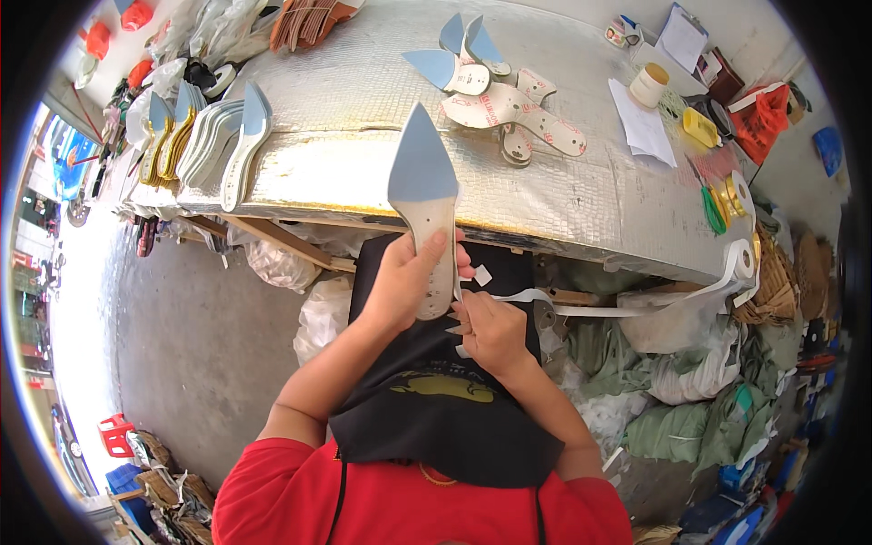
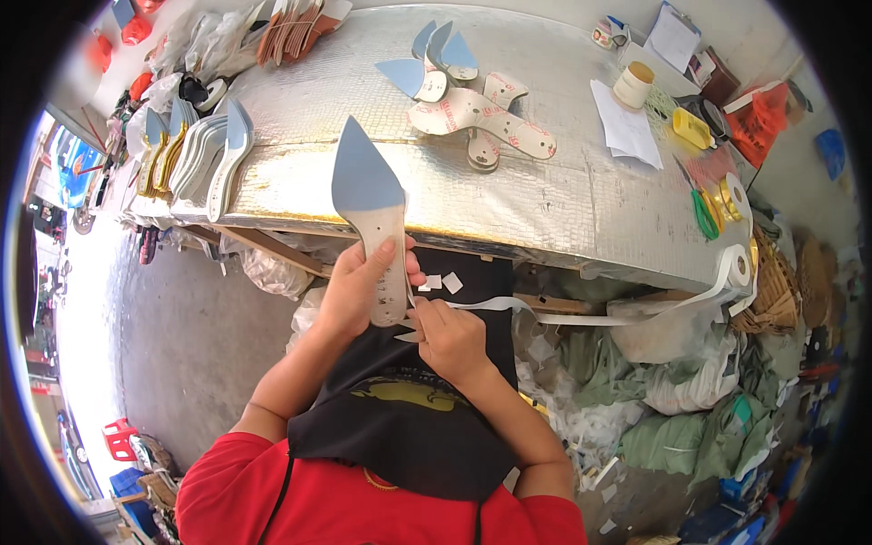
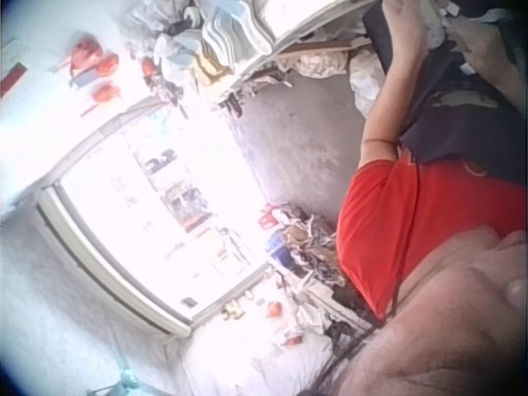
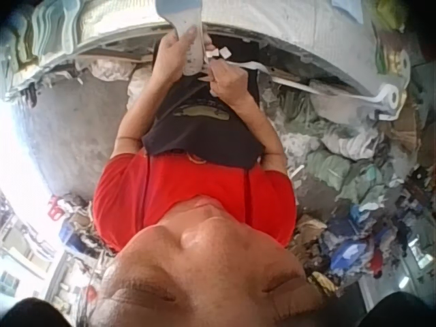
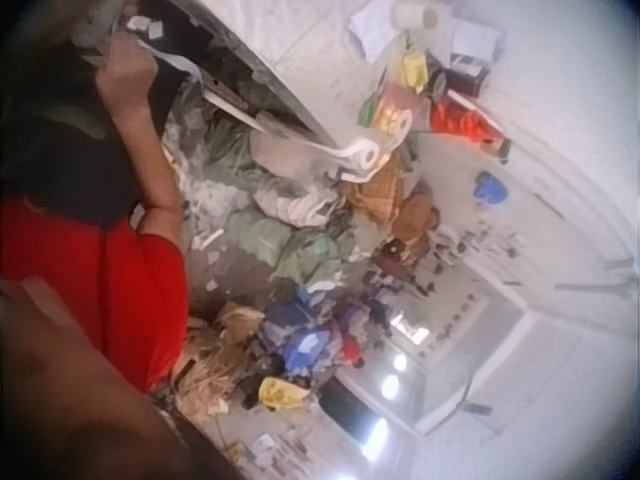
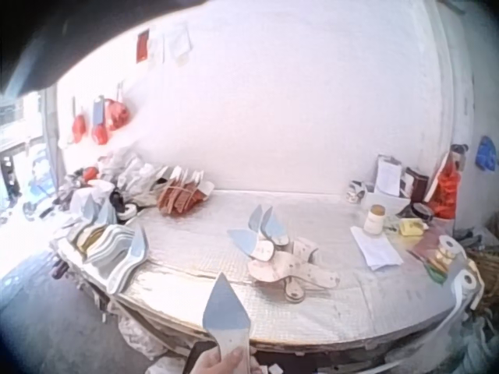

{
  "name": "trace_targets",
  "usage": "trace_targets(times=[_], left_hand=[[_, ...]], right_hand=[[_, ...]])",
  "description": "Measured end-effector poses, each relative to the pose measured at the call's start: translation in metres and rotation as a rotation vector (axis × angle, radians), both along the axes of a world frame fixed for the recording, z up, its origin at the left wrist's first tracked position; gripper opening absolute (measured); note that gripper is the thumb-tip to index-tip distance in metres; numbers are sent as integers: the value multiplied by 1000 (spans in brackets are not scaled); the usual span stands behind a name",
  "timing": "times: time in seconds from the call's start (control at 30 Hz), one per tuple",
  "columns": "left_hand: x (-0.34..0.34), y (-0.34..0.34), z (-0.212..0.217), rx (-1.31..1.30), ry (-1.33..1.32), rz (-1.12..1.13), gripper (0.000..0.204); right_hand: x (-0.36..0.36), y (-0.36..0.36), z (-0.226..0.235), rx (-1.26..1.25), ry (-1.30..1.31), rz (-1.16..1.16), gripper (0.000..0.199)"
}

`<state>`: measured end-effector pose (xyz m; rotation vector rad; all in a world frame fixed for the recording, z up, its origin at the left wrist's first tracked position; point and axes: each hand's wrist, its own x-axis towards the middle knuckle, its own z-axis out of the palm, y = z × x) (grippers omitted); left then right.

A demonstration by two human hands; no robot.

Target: The recorder is applying white adhesive or protective strips to the perimeter of light blue shoe insoles in a workshop setting.

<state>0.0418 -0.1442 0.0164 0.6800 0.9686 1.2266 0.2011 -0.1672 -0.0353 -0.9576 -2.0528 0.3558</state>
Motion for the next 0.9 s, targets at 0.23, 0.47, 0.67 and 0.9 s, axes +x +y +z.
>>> trace_targets(times=[0.23, 0.47, 0.67, 0.9], left_hand=[[5, -5, 1, -82, 138, -67, 28], [17, -20, 0, -174, 56, -180, 28], [15, -23, -1, -4, 179, -214, 24], [10, -9, 0, -34, 202, -288, 23]], right_hand=[[24, 31, 32, -346, 283, 48, 23], [9, 64, 55, -610, 295, 166, 20], [5, 51, 47, -1060, 650, 279, 16], [9, 53, 41, -968, 627, 120, 29]])
